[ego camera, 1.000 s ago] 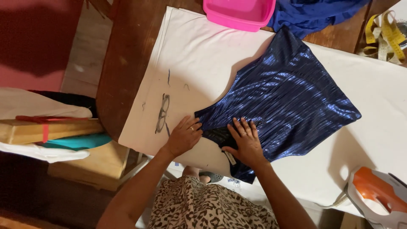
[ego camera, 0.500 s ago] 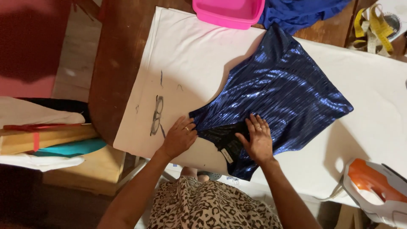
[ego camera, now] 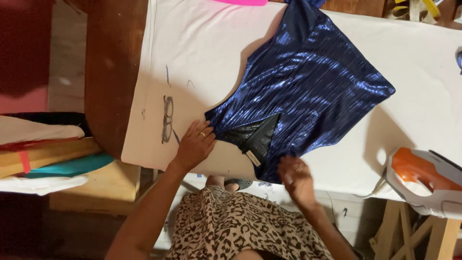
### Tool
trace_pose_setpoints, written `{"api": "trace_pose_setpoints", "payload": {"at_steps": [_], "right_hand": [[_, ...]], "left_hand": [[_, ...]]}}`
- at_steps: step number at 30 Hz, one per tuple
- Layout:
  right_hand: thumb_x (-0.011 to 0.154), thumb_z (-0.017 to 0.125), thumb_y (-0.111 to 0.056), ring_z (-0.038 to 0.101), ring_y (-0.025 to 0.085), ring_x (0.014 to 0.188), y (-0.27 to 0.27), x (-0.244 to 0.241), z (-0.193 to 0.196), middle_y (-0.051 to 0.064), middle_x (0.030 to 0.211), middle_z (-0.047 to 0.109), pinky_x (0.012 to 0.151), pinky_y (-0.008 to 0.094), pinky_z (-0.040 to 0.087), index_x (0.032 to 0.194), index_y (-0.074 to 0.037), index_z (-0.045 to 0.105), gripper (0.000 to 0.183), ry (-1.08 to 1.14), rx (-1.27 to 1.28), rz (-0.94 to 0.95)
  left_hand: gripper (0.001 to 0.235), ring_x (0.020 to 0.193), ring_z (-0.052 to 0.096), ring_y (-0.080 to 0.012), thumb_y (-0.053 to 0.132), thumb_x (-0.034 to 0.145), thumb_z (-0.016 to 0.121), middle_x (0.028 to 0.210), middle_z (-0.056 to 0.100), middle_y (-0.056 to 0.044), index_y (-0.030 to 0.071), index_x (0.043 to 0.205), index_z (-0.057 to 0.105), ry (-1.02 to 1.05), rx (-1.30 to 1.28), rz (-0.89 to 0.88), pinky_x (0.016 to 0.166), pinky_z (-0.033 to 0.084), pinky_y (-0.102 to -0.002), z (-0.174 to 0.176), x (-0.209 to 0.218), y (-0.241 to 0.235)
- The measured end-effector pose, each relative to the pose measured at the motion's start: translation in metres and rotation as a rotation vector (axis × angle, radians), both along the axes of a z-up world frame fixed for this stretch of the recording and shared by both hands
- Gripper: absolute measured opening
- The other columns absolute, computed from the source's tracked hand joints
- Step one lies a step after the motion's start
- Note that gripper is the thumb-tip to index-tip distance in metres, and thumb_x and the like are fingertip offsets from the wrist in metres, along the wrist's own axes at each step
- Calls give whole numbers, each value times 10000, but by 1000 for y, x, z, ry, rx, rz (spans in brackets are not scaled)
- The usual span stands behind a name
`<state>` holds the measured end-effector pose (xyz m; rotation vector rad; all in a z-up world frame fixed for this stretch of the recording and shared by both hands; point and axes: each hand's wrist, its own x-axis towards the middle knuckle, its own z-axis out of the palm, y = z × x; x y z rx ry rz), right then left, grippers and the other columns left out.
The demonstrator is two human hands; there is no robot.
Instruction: The person irons a dark blue pleated garment on a white-covered table using an orange and white iron. They repeatedly smooth the fabric, reposition the garment to iron different sections, and flip it over to work on the other side.
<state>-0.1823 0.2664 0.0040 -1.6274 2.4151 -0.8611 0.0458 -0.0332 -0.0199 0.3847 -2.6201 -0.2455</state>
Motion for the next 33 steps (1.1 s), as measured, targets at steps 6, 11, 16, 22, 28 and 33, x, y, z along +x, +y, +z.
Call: {"api": "trace_pose_setpoints", "payload": {"at_steps": [6,11,16,22,28,33], "right_hand": [[755,766,-344,597,207,1085,45,67,-66,-77,1117,679,907,372,488,1128,-304,718,378,268,0,58],[889,698,-399,550,288,1048,48,82,-65,11,1229,586,850,460,501,1303,-203,618,465,285,146,162],[906,630,-397,608,272,982,43,86,-59,69,1109,641,953,432,476,1332,-84,588,530,178,124,72],[878,614,-465,548,301,1030,48,90,-76,52,1188,588,922,480,461,1379,-188,538,578,177,386,94],[792,694,-481,531,269,1062,59,88,-95,24,1215,538,926,448,483,1416,-250,513,690,382,401,114],[808,683,-479,521,271,1068,60,86,-95,34,1243,510,935,444,485,1432,-231,489,699,442,360,140]], "left_hand": [[117,1189,611,-281,165,899,705,1094,675,-84,82,982,695,-42,-11,-6,1107,423,-490,7,5,3],[184,1099,591,-316,89,940,618,1145,663,-122,17,1073,721,-117,37,-65,1047,445,-464,21,11,3],[298,1122,580,-328,106,953,540,1244,651,-126,24,1197,690,-242,69,-51,1022,434,-471,4,17,8],[344,1116,579,-308,83,949,516,1248,650,-140,6,1252,658,-353,44,-47,1003,443,-439,6,17,12],[433,1153,556,-322,96,932,510,1350,601,-154,-1,1349,574,-459,70,-21,1037,416,-436,-7,18,19],[418,1070,586,-298,119,927,529,1315,626,-137,12,1325,597,-372,19,45,989,452,-427,-7,23,27]]}}
